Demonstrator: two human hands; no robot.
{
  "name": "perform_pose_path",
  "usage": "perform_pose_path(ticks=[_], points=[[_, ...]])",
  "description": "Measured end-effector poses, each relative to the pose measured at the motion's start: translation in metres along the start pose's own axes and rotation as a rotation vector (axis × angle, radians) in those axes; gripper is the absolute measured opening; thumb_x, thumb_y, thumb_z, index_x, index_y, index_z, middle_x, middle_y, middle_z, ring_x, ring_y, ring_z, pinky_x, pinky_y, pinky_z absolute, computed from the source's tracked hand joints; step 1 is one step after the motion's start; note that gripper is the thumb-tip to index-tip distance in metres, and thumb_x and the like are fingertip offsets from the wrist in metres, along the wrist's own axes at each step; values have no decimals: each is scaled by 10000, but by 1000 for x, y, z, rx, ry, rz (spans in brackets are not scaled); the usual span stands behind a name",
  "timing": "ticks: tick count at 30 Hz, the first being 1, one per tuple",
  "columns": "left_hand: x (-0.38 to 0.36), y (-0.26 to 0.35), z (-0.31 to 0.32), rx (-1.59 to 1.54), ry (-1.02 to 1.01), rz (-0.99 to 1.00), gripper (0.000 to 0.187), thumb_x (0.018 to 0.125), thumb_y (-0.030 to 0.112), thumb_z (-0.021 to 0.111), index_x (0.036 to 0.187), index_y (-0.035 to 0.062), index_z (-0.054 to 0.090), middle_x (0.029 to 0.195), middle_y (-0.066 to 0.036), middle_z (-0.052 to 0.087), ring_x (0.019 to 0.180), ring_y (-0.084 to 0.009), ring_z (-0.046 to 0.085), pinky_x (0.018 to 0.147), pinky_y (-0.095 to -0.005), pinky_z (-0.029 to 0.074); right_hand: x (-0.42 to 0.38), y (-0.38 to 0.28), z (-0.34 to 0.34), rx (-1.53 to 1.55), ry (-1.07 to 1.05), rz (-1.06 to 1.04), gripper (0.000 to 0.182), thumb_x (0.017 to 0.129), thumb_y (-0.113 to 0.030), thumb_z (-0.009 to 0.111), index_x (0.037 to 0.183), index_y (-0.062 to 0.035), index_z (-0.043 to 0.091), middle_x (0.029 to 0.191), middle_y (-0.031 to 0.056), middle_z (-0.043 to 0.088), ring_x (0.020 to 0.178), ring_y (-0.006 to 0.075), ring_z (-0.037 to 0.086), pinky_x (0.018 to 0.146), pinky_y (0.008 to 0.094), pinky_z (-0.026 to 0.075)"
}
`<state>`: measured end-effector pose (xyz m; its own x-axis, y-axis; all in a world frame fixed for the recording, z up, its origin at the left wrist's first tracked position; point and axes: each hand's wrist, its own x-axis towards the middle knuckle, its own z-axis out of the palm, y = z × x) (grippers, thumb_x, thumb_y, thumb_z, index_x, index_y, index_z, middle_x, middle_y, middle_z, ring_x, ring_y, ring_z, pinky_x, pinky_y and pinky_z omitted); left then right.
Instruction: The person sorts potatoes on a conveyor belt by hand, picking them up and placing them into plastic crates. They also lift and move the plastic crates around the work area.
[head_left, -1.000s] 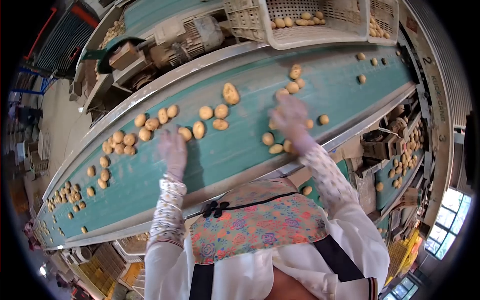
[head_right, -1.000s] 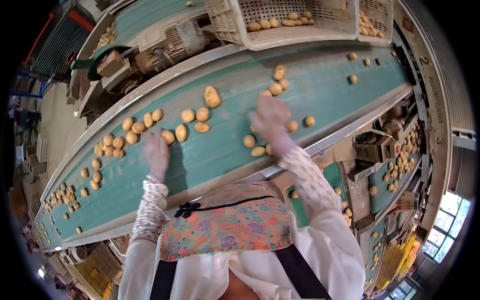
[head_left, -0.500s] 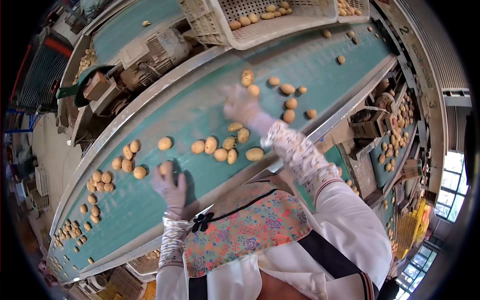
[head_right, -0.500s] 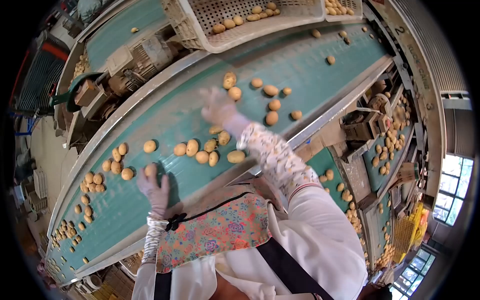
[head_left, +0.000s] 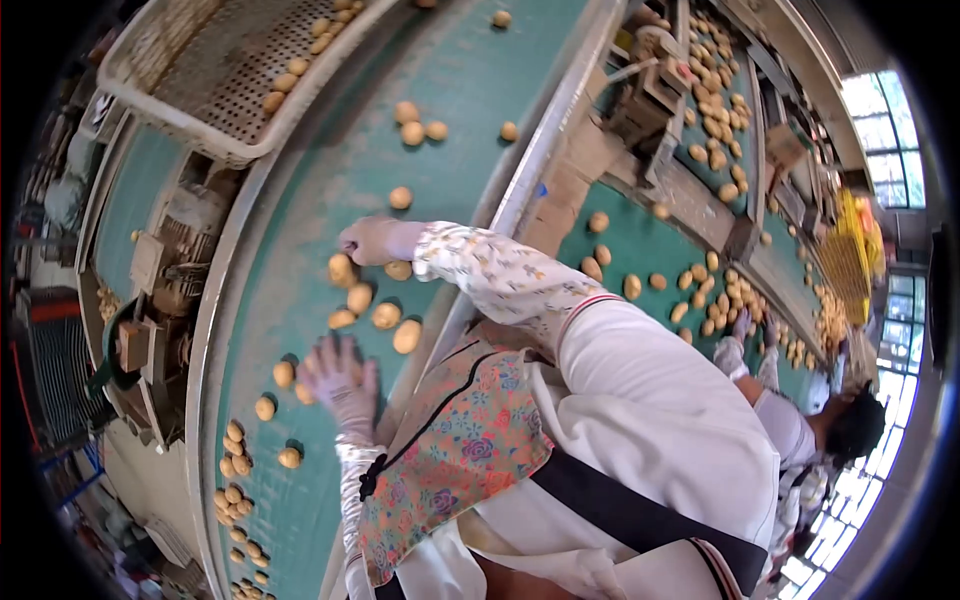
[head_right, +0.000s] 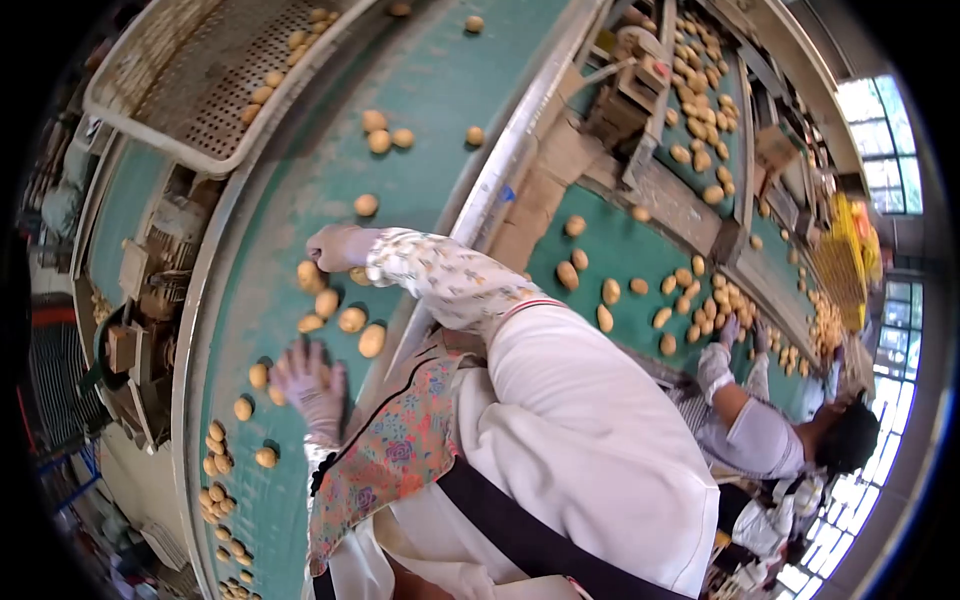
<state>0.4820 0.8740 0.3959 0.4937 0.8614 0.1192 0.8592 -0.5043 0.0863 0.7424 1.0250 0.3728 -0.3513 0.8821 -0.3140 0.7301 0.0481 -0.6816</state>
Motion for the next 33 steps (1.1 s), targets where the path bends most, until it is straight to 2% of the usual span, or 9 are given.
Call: perform_pose_path(ticks=[4,8,13,16,18,20,26,30,33], points=[[-39,-74,26,222,154,-233,587,881,449,669,1391,176,579,1454,-168,514,1305,-402,477,1109,-588,310,-125,38,-7,1032,274,-11,244,849,-168,711,1056,-45,664,955,30,663,901,138,658,783,296,543],[-29,-42,15,-367,116,-215,626,872,413,684,1413,124,554,1428,-192,507,1334,-419,432,1106,-597,292,-302,63,-40,1081,631,316,386,854,-196,731,1204,-68,634,1137,46,628,957,139,645,832,283,537],[-9,46,18,-231,-70,267,617,838,404,698,1378,130,582,1395,-195,528,1322,-385,464,1132,-603,251,-417,158,49,-282,968,1015,475,830,-259,637,1237,-15,639,1085,220,700,1062,392,650,933,471,525],[-17,34,23,-112,-98,230,568,853,398,687,1352,141,601,1391,-143,557,1328,-332,480,1152,-610,227,-373,119,85,-183,1097,574,516,793,-306,674,1229,-33,647,1107,214,681,1063,370,643,927,444,525],[-25,2,32,-92,-77,96,544,862,394,682,1337,138,608,1373,-115,580,1324,-306,491,1151,-613,227,-325,28,65,-200,622,582,587,743,-375,714,1232,-57,644,1115,179,645,1065,352,610,975,432,481],[-28,-19,15,-50,3,-50,537,862,381,695,1330,134,604,1345,-84,603,1300,-281,512,1146,-587,237,-286,-6,92,-202,868,70,626,715,-433,732,1246,-112,644,1084,163,586,1089,359,550,1036,478,398],[-45,-68,-4,-107,213,-268,643,835,387,732,1379,90,560,1301,-124,617,1227,-322,560,1082,-491,353,-255,-13,87,-353,744,49,567,741,-354,737,1253,-125,653,967,127,532,996,352,514,987,506,376],[0,-72,9,-39,-255,-238,597,788,298,710,1348,122,603,1052,-171,710,994,-350,664,810,-460,536,-267,-12,102,-329,666,27,420,804,-369,659,1168,-159,668,1078,149,600,1097,356,516,1005,550,356],[31,-67,51,-268,-152,-310,553,799,197,677,1339,102,601,1123,-166,669,1043,-340,647,885,-451,529,-240,8,104,-165,397,58,477,793,-408,674,1168,-114,669,1159,165,634,1080,349,584,970,527,411]])
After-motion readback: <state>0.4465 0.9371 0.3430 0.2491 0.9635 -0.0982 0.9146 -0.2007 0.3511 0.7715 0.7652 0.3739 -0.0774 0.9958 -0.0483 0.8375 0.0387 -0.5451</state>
